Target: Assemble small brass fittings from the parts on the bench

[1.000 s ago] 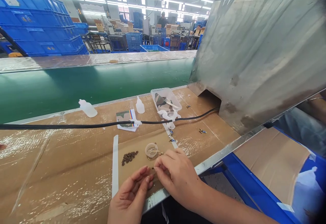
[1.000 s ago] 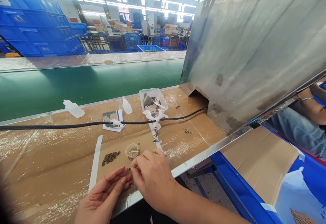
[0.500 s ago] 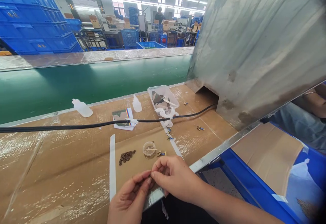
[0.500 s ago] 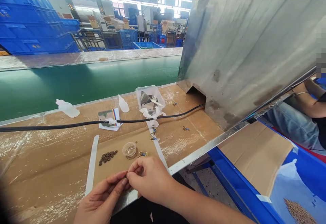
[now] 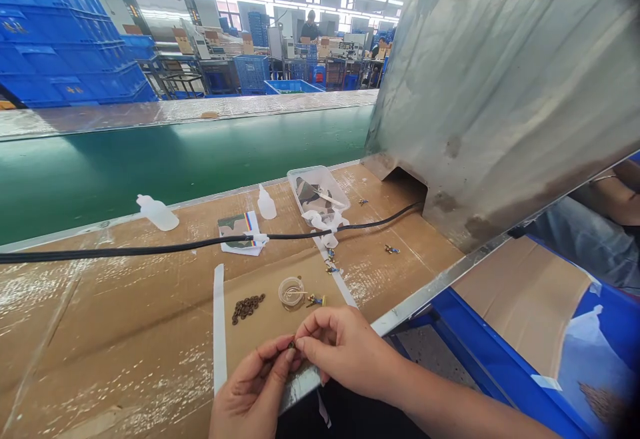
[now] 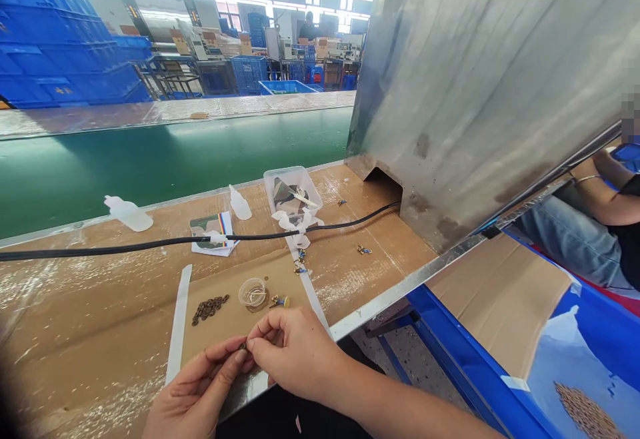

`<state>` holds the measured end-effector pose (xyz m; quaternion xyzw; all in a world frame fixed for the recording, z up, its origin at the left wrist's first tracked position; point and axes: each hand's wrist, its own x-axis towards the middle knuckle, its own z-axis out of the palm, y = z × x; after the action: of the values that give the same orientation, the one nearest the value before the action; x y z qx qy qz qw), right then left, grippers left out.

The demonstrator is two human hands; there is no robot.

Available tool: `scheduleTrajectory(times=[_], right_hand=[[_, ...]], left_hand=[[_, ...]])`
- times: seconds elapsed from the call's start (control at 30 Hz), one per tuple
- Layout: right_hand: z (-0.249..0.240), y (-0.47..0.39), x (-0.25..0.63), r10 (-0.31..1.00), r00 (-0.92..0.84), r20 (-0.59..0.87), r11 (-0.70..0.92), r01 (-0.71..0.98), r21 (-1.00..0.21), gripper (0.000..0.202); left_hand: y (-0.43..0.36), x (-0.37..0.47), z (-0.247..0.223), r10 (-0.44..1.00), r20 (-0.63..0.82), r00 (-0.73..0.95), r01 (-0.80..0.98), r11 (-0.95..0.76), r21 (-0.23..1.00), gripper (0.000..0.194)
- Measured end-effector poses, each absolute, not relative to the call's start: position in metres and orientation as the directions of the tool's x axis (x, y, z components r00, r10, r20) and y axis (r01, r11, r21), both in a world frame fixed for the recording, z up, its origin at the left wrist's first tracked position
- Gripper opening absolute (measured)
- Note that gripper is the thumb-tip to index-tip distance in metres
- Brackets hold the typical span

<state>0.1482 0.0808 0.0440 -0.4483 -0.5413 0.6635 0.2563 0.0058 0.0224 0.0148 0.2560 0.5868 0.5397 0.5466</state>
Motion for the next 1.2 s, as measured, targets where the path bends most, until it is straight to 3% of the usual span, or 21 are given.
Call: scheduleTrajectory(times=[1.2], right_hand=[[0.037, 0.081, 0.151, 0.823, -0.478, -0.306, -0.283, 0.122, -0.951, 0.013]], left_hand=[[0.019, 0.0, 0.004, 0.946, -0.241, -0.214, -0.137, 0.215, 0.967, 0.026]])
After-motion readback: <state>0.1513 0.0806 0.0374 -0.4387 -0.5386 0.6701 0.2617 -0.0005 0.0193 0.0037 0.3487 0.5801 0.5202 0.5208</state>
